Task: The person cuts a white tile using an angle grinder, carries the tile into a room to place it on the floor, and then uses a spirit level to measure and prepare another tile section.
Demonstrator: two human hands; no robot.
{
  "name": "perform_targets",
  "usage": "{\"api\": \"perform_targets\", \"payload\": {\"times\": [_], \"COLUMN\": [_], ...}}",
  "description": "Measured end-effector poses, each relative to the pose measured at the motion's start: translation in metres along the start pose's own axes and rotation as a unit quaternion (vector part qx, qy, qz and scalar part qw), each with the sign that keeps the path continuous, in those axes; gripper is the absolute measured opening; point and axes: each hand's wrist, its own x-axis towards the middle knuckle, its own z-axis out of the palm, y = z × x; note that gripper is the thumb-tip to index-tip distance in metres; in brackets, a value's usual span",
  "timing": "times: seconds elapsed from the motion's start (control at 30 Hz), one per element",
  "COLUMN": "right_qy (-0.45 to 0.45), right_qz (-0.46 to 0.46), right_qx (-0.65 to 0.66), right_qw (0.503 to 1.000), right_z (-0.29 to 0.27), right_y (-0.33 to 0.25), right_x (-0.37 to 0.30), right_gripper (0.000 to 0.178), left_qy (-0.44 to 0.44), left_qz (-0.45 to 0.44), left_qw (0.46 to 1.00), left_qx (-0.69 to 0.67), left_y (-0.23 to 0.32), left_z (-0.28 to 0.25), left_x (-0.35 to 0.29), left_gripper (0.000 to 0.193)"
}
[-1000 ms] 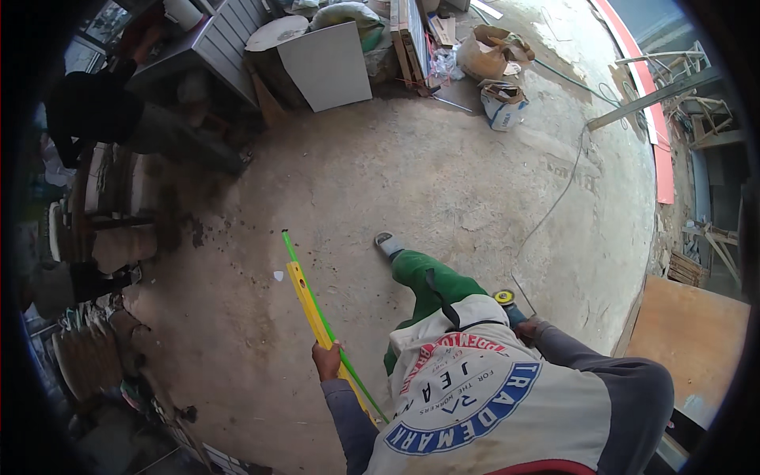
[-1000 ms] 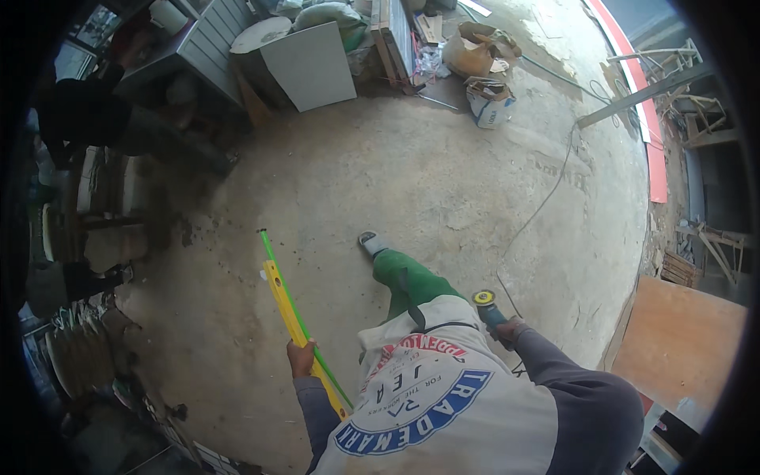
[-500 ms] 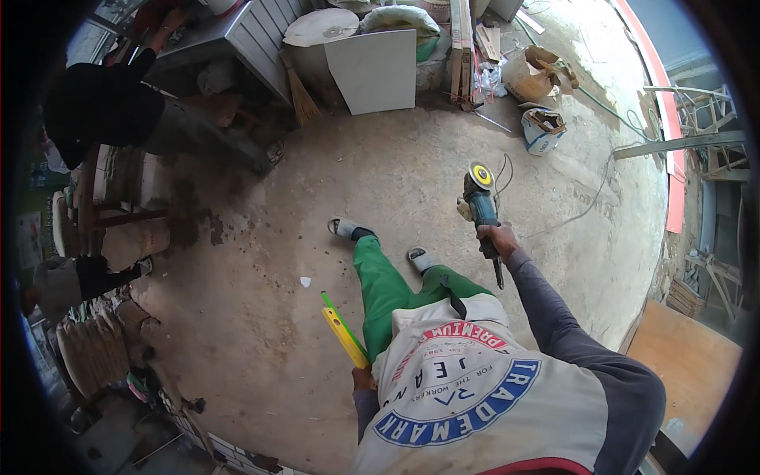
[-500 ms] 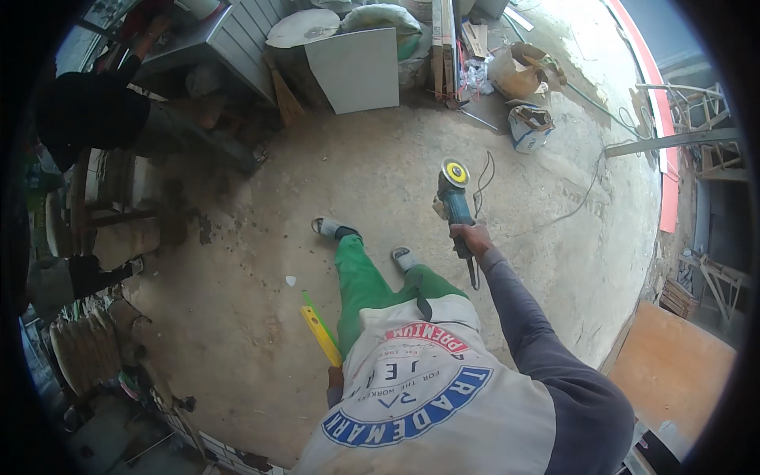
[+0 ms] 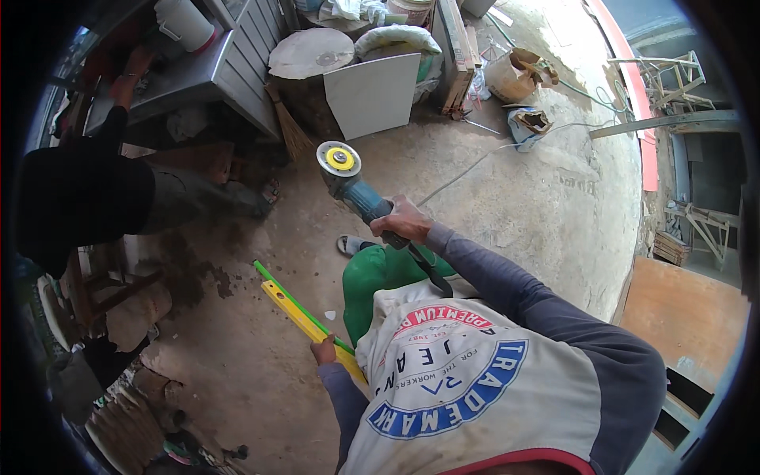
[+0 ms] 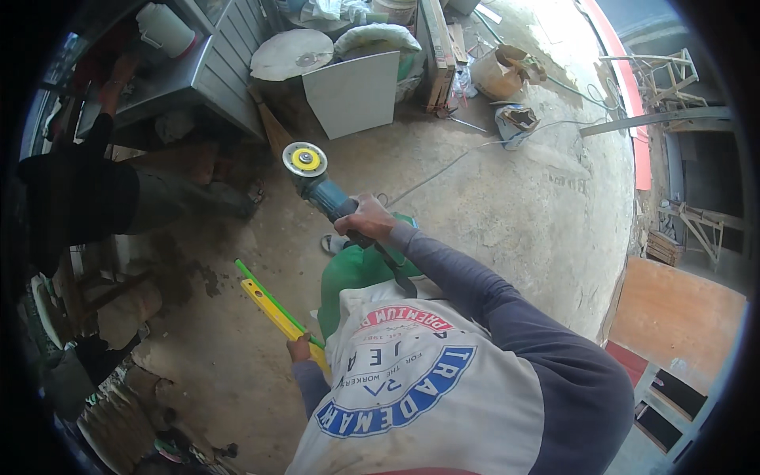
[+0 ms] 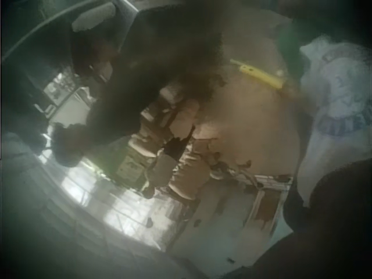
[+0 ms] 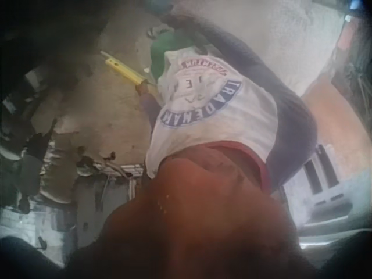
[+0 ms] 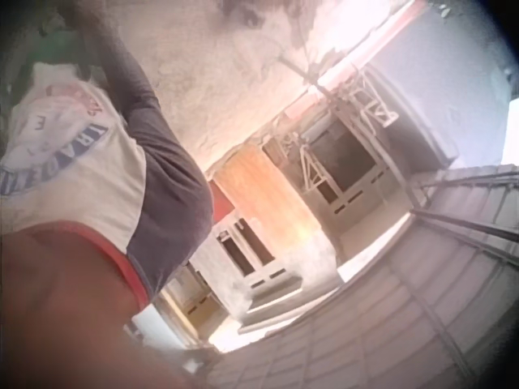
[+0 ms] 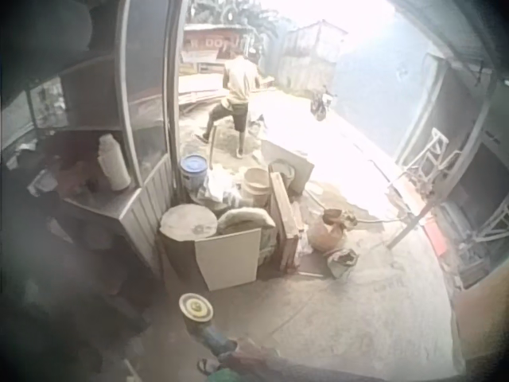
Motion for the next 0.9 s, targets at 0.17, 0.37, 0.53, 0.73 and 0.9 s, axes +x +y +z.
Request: {"api": "perform_targets", "payload": {"times": [0.17, 0.37, 0.53, 0.73, 0.9], "right_qy": [-0.096, -0.038, 0.051, 0.113, 0.213], "right_qz": [-0.048, -0.045, -0.017, 0.047, 0.045], "right_qx": [0.025, 0.028, -0.011, -0.041, -0.096], "right_qw": [0.994, 0.998, 0.999, 0.992, 0.971], "right_z": [0.084, 0.059, 0.002, -0.048, -0.115], "right_y": [-0.073, -0.133, -0.169, -0.212, -0.235], "right_x": [0.086, 0.238, 0.415, 0.578, 0.648], "right_gripper": [0.036, 0.039, 0.047, 0.056, 0.047], "left_qy": [0.047, 0.087, 0.102, 0.09, 0.107], "left_qz": [0.018, -0.06, -0.11, -0.131, -0.072], "left_qw": [0.999, 0.993, 0.988, 0.981, 0.991], "left_qx": [0.02, 0.06, -0.025, 0.113, 0.037], "left_y": [0.076, 0.127, 0.111, 0.118, 0.259], "left_z": [-0.037, 0.008, 0.084, 0.155, 0.185], "left_x": [0.044, 0.002, -0.032, -0.066, -0.064], "left_gripper": [0.046, 0.027, 0.012, 0.012, 0.013]}}
